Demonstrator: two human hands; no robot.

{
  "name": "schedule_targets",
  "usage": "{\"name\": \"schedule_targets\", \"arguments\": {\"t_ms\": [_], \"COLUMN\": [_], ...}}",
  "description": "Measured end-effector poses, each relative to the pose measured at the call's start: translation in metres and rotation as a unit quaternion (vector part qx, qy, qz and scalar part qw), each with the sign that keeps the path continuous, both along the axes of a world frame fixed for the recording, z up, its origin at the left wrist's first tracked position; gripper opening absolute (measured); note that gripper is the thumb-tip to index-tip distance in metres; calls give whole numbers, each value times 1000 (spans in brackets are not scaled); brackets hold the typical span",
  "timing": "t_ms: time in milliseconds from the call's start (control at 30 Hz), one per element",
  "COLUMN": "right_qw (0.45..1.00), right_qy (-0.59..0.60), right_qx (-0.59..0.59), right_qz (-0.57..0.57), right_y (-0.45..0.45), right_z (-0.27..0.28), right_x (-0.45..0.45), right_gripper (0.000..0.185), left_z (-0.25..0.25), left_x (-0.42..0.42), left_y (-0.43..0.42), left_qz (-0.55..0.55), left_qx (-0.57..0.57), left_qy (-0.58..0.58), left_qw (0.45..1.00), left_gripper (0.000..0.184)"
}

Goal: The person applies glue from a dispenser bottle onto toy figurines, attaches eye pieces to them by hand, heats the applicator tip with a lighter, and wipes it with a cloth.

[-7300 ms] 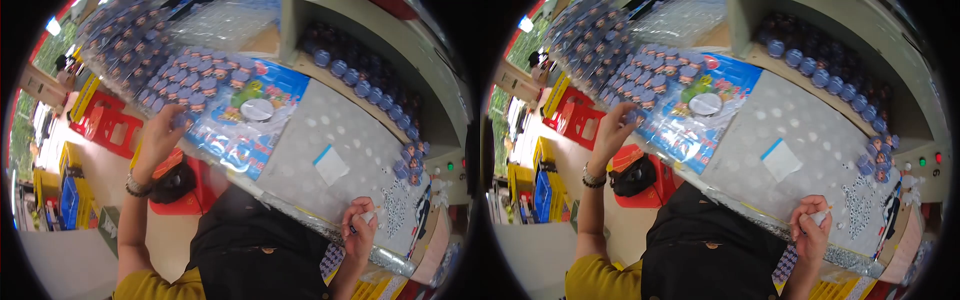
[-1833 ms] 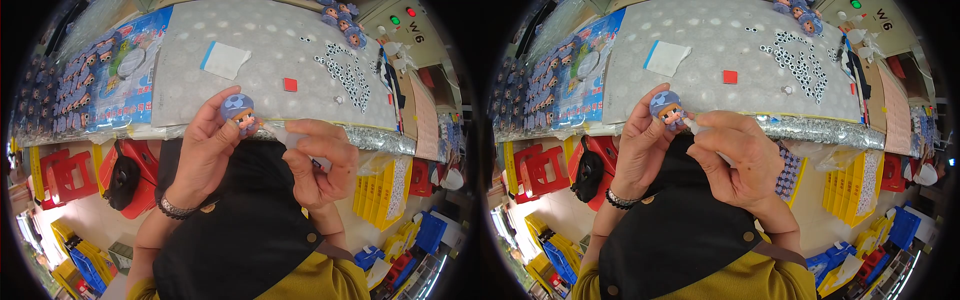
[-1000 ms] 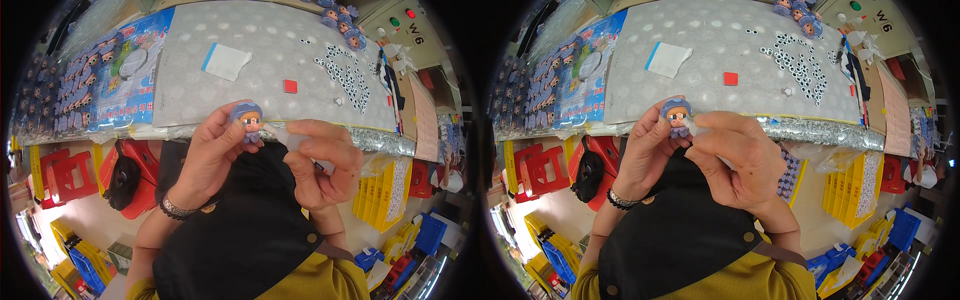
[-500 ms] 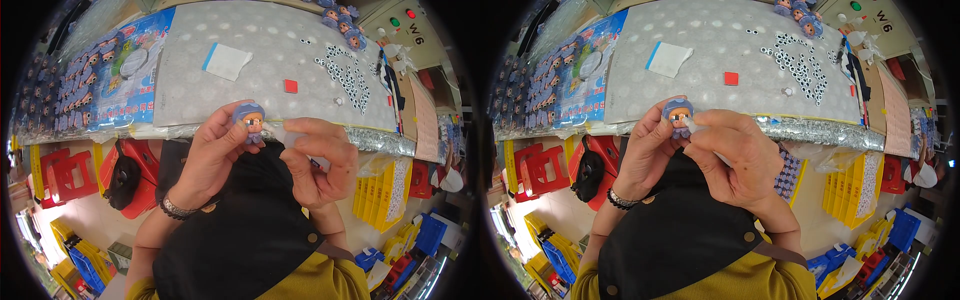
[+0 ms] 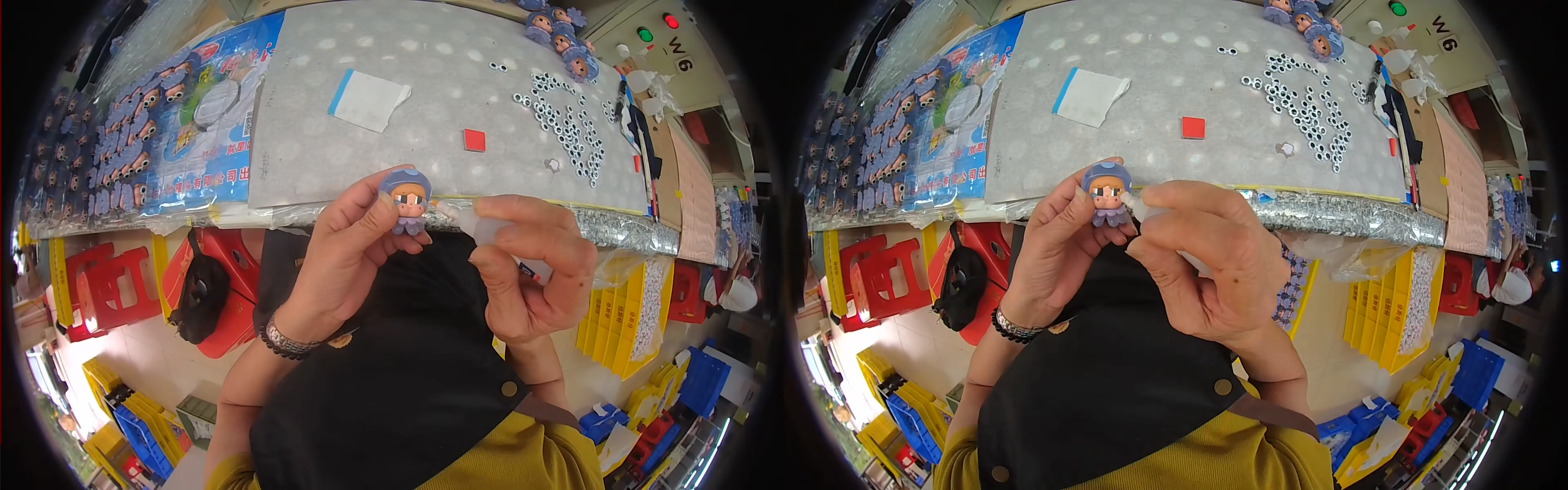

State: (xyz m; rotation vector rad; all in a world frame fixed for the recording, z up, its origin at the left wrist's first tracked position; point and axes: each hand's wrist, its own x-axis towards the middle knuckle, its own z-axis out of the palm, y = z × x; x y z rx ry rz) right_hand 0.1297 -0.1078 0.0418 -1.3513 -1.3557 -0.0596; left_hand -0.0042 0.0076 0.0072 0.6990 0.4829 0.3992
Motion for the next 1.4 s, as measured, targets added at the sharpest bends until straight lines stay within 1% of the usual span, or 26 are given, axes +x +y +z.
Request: {"name": "schedule_targets", "arguments": {"t_ms": [233, 900, 1000, 1033, 1067, 1100, 1133, 1167, 1267, 1300, 1400], "right_qw": [1000, 1000, 997, 997, 980, 947, 901, 905, 878, 882, 856], "right_qy": [11, -6, 71, 69, 192, 310, 422, 412, 468, 461, 517], "right_qx": [-12, -17, 43, 44, 58, 73, 88, 92, 91, 94, 25], "right_qz": [-13, -7, -11, -11, 9, 29, 48, 46, 37, 33, 20], "right_y": [-1, -1, 2, 2, 3, 3, 3, 4, 6, 6, 7], "right_z": [-2, -4, -10, -9, -7, -5, -2, -1, -2, -3, -6], "right_x": [-1, 1, 7, 8, 10, 12, 16, 22, 50, 59, 85], "right_gripper": [27, 26, 28, 28, 29, 30, 30, 30, 32, 32, 32], "left_z": [0, 2, -2, -3, -3, -3, -2, -2, -3, -2, 0], "left_x": [0, -1, -2, -2, -3, -3, -1, 0, -2, 0, 1], "left_y": [-1, -2, 0, 0, 0, -1, 0, 0, -1, -2, -4], "left_qz": [9, 7, 3, 3, 5, 6, 6, 1, 2, -3, 13], "left_qx": [-12, -12, -17, -16, -18, -20, -22, -19, -15, -14, 0], "left_qy": [-15, -17, -25, -27, -25, -25, -26, -36, -17, -24, -1], "left_qw": [1000, 1000, 1000, 999, 1000, 999, 999, 999, 1000, 1000, 1000], "left_gripper": [41, 41, 43, 43, 43, 44, 44, 44, 45, 45, 53]}}
